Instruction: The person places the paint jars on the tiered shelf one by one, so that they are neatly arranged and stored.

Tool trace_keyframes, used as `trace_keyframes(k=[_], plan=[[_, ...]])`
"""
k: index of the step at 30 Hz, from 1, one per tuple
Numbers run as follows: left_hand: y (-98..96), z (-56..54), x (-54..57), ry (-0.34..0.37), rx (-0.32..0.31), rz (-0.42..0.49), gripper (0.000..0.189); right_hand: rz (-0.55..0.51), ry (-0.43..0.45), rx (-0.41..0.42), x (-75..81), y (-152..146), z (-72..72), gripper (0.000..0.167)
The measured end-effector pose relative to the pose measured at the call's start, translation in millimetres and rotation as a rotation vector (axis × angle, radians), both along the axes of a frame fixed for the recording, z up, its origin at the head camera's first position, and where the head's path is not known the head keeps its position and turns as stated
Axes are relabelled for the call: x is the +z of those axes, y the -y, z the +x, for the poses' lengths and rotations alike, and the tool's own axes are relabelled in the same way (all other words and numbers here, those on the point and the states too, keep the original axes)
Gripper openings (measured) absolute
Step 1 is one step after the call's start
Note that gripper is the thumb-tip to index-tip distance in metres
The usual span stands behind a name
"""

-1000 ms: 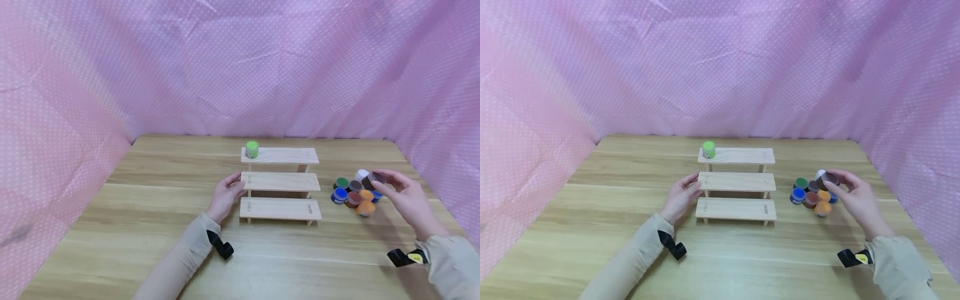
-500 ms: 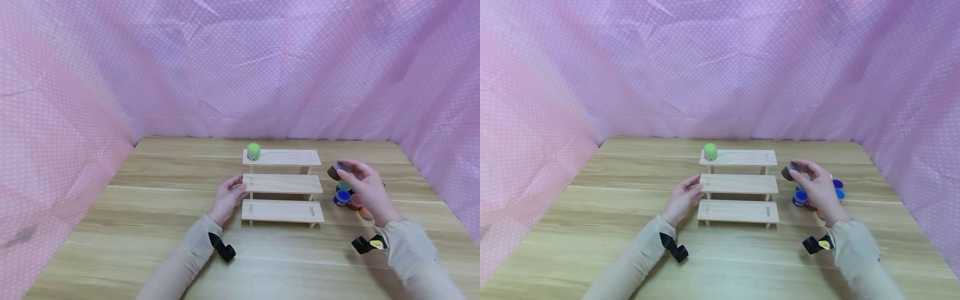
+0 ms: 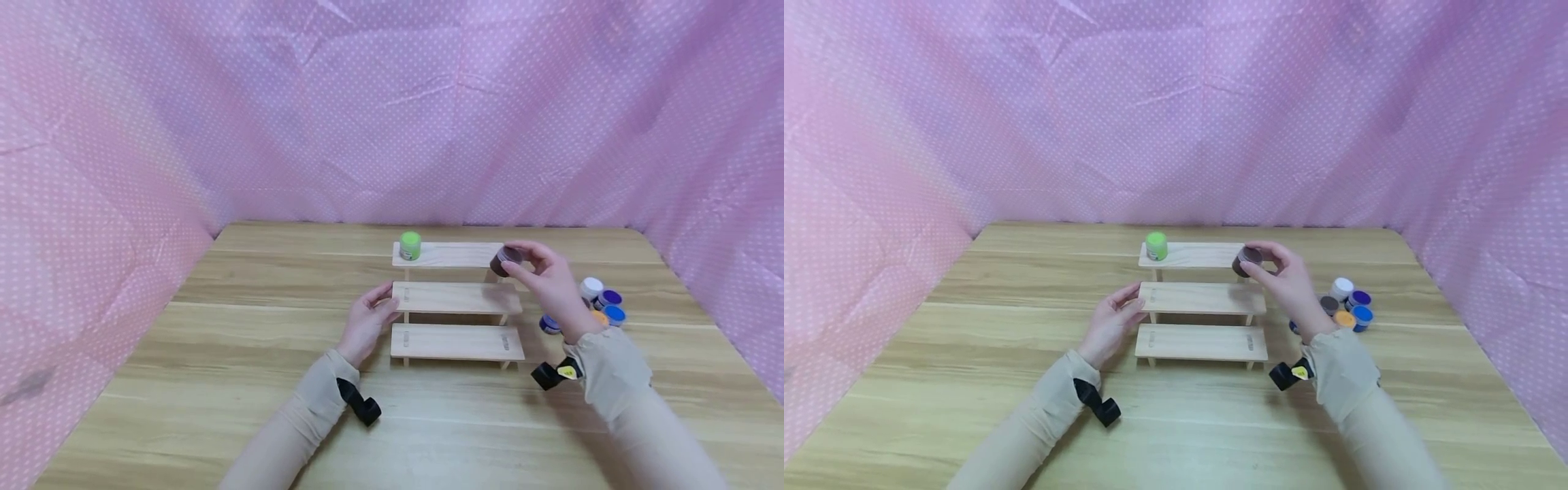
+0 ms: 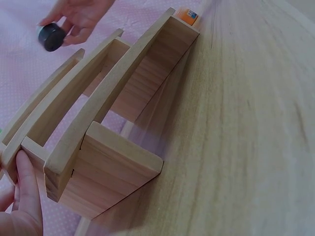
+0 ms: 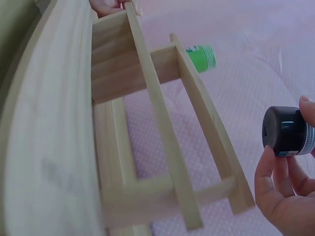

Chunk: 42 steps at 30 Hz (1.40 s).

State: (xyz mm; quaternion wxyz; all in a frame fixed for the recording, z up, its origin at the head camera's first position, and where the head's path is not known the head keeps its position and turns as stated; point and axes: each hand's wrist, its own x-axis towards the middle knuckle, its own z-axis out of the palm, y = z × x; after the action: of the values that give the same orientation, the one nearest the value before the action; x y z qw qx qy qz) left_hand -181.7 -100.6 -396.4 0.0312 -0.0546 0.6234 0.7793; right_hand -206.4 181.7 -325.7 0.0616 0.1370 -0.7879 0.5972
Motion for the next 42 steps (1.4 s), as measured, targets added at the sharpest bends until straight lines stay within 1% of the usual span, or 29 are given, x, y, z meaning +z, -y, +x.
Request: trace_keyframes(k=[4,6,10,18,22,29,38,42], plan=[[0.0,1.2,-0.5,0.004,-0.001,-0.009,0.047,-0.051,-0.052,0.05,3.4,15,-7.9,0.036],[-0.1,1.7,-0.4,0.003,0.0,-0.009,0.046,-0.054,-0.073,0.064,5.2,21,-11.5,0.036],[-0.6,1.8,-0.1,-0.008,0.004,-0.007,0.046,-0.042,-0.083,0.079,8.3,31,-17.9,0.036],[-0.9,1.5,2.0,-0.013,0.006,0.004,0.045,0.004,-0.062,0.076,12.4,50,-28.0,0.037],[-0.7,1.7,-0.1,-0.008,0.004,0.002,0.045,0.019,-0.05,0.071,12.6,59,-32.6,0.038],[-0.8,1.4,-1.9,-0.009,0.007,-0.004,0.044,0.103,-0.048,0.08,13.0,71,-39.9,0.038],[-0.9,1.2,-1.8,-0.017,0.009,0.001,0.045,0.156,-0.047,0.083,13.0,86,-44.9,0.039],[-1.0,1.2,-1.8,-0.019,0.006,0.003,0.045,0.186,-0.055,0.069,12.0,92,-46.9,0.038]])
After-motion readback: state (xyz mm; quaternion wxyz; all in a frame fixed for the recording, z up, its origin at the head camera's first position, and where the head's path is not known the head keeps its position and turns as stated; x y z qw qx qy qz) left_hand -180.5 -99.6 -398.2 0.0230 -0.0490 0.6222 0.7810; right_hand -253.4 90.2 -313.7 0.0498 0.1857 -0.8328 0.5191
